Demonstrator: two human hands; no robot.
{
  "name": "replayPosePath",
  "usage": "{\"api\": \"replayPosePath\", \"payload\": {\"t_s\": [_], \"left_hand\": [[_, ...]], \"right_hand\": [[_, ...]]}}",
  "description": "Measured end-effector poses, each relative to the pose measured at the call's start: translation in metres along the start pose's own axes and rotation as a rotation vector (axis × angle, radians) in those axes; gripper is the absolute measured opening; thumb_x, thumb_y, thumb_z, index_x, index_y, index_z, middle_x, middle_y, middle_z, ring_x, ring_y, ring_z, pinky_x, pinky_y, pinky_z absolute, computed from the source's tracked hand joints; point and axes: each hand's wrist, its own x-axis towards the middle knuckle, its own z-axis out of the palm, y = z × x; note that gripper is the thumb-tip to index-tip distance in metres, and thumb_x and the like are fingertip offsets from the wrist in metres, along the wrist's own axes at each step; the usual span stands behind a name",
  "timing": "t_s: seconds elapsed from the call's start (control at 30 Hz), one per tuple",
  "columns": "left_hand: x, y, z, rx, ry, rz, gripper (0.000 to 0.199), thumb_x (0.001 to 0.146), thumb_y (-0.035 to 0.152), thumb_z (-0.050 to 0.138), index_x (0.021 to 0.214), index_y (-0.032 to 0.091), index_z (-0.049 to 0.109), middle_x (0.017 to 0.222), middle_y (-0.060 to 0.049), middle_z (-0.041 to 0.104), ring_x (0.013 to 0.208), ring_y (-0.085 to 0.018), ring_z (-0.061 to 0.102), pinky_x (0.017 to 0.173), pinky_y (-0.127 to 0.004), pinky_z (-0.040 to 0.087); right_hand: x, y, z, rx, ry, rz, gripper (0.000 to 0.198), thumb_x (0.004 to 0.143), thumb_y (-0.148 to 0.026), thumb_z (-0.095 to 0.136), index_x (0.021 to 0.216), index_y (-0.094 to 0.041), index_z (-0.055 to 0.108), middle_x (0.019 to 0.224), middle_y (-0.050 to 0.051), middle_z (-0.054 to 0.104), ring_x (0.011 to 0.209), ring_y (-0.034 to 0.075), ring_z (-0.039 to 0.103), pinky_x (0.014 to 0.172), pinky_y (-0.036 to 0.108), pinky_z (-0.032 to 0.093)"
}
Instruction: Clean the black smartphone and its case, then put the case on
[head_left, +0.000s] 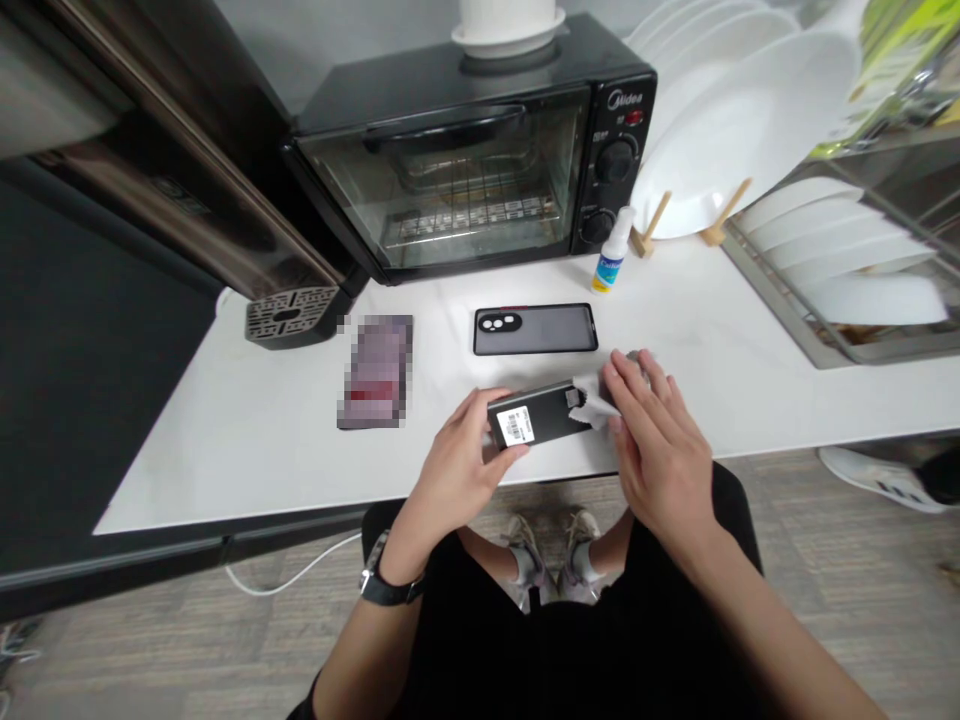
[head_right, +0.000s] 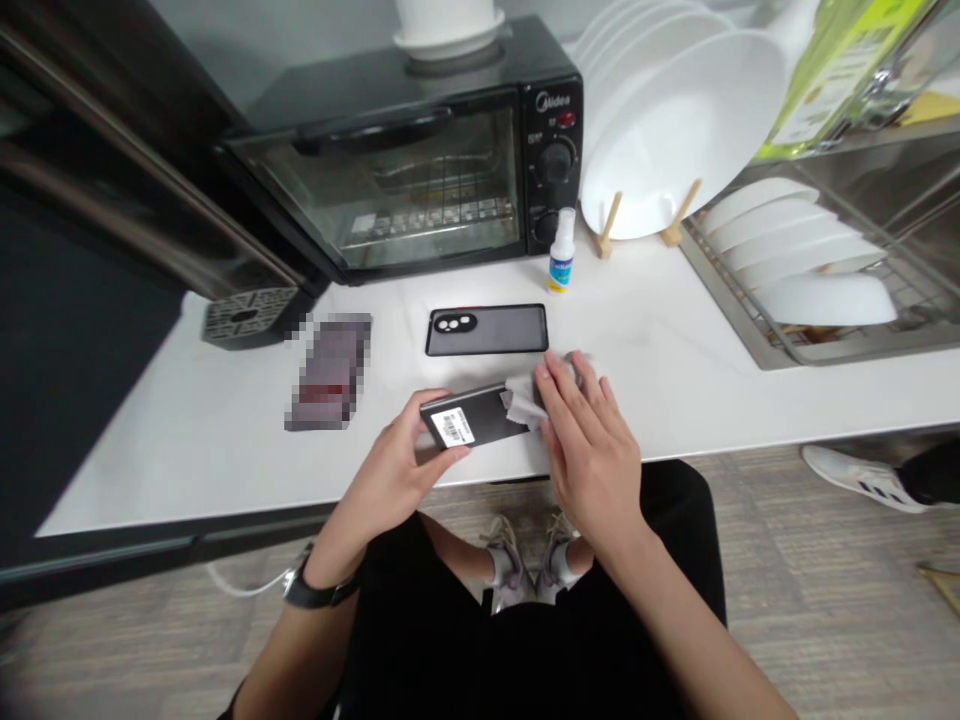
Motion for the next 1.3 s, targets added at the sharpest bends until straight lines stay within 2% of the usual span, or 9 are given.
{"api": "replayPosePath", "payload": {"t_s": [0.2, 0.33, 0.53, 0.63, 0.73, 0.93, 1.0, 1.13, 1.3], "left_hand": [[0.002, 0.003, -0.001, 0.183, 0.03, 0.116, 0.07, 0.088, 0.027, 0.083, 0.145, 0.022, 0.043, 0.146, -0.013, 0.061, 0.138, -0.032, 0.058, 0.117, -0.051, 0.047], [0.002, 0.003, -0.002, 0.216, 0.018, 0.155, 0.073, 0.088, 0.019, 0.081, 0.149, 0.022, 0.04, 0.149, -0.012, 0.059, 0.139, -0.028, 0.057, 0.119, -0.047, 0.046], [0.005, 0.003, -0.003, 0.251, 0.005, 0.146, 0.076, 0.087, 0.033, 0.086, 0.149, 0.023, 0.043, 0.148, -0.014, 0.059, 0.139, -0.032, 0.056, 0.118, -0.053, 0.046], [0.006, 0.003, -0.003, 0.26, -0.004, 0.153, 0.072, 0.087, 0.026, 0.083, 0.148, 0.02, 0.045, 0.145, -0.016, 0.06, 0.136, -0.033, 0.057, 0.117, -0.054, 0.047], [0.007, 0.003, -0.004, 0.257, -0.016, 0.168, 0.068, 0.087, 0.016, 0.077, 0.147, 0.019, 0.046, 0.144, -0.016, 0.061, 0.134, -0.032, 0.058, 0.117, -0.052, 0.048], [0.006, 0.003, -0.005, 0.266, -0.01, 0.16, 0.077, 0.085, 0.034, 0.087, 0.148, 0.024, 0.044, 0.145, -0.013, 0.06, 0.137, -0.033, 0.057, 0.117, -0.053, 0.047], [0.006, 0.003, -0.005, 0.269, -0.011, 0.147, 0.075, 0.085, 0.034, 0.087, 0.146, 0.022, 0.045, 0.144, -0.014, 0.061, 0.136, -0.033, 0.058, 0.116, -0.053, 0.047], [0.006, 0.003, -0.006, 0.275, -0.018, 0.151, 0.064, 0.089, 0.026, 0.08, 0.143, 0.02, 0.046, 0.144, -0.015, 0.061, 0.135, -0.032, 0.058, 0.115, -0.051, 0.048], [0.002, 0.002, -0.004, 0.217, 0.021, 0.149, 0.062, 0.093, 0.033, 0.078, 0.142, 0.023, 0.043, 0.139, -0.013, 0.064, 0.131, -0.032, 0.061, 0.11, -0.05, 0.051]], "right_hand": [[-0.005, -0.029, 0.025, -0.096, -0.17, -0.185, 0.06, 0.107, -0.016, 0.048, 0.166, -0.012, 0.034, 0.172, 0.008, 0.037, 0.163, 0.029, 0.028, 0.13, 0.052, 0.033], [-0.004, -0.035, 0.023, -0.08, -0.303, -0.319, 0.059, 0.11, -0.03, 0.047, 0.164, -0.009, 0.035, 0.173, 0.008, 0.033, 0.161, 0.027, 0.032, 0.128, 0.048, 0.038], [0.004, -0.016, 0.013, -0.148, -0.21, -0.041, 0.079, 0.109, -0.053, 0.045, 0.17, -0.01, 0.019, 0.174, 0.016, 0.027, 0.163, 0.033, 0.027, 0.125, 0.057, 0.039], [0.001, -0.031, 0.016, -0.083, -0.306, -0.169, 0.086, 0.107, -0.06, 0.046, 0.168, -0.005, 0.021, 0.174, 0.018, 0.026, 0.164, 0.033, 0.023, 0.126, 0.056, 0.039], [-0.001, -0.04, 0.017, -0.007, -0.406, -0.317, 0.087, 0.106, -0.063, 0.044, 0.168, -0.006, 0.023, 0.173, 0.015, 0.032, 0.163, 0.028, 0.028, 0.127, 0.051, 0.04], [0.001, -0.012, 0.012, -0.145, -0.238, -0.009, 0.093, 0.105, -0.064, 0.044, 0.171, -0.01, 0.008, 0.176, 0.019, 0.021, 0.164, 0.034, 0.024, 0.125, 0.058, 0.04], [-0.002, -0.02, 0.014, -0.126, -0.269, -0.042, 0.096, 0.105, -0.066, 0.042, 0.171, -0.008, 0.006, 0.176, 0.02, 0.019, 0.164, 0.035, 0.02, 0.126, 0.058, 0.038], [-0.008, -0.042, 0.018, -0.023, -0.392, -0.276, 0.096, 0.104, -0.069, 0.041, 0.17, -0.006, 0.012, 0.174, 0.016, 0.028, 0.164, 0.028, 0.024, 0.128, 0.05, 0.038], [0.0, -0.017, 0.01, -0.09, -0.232, -0.057, 0.085, 0.108, -0.057, 0.044, 0.171, -0.012, 0.01, 0.176, 0.017, 0.023, 0.165, 0.032, 0.021, 0.128, 0.057, 0.035]]}}
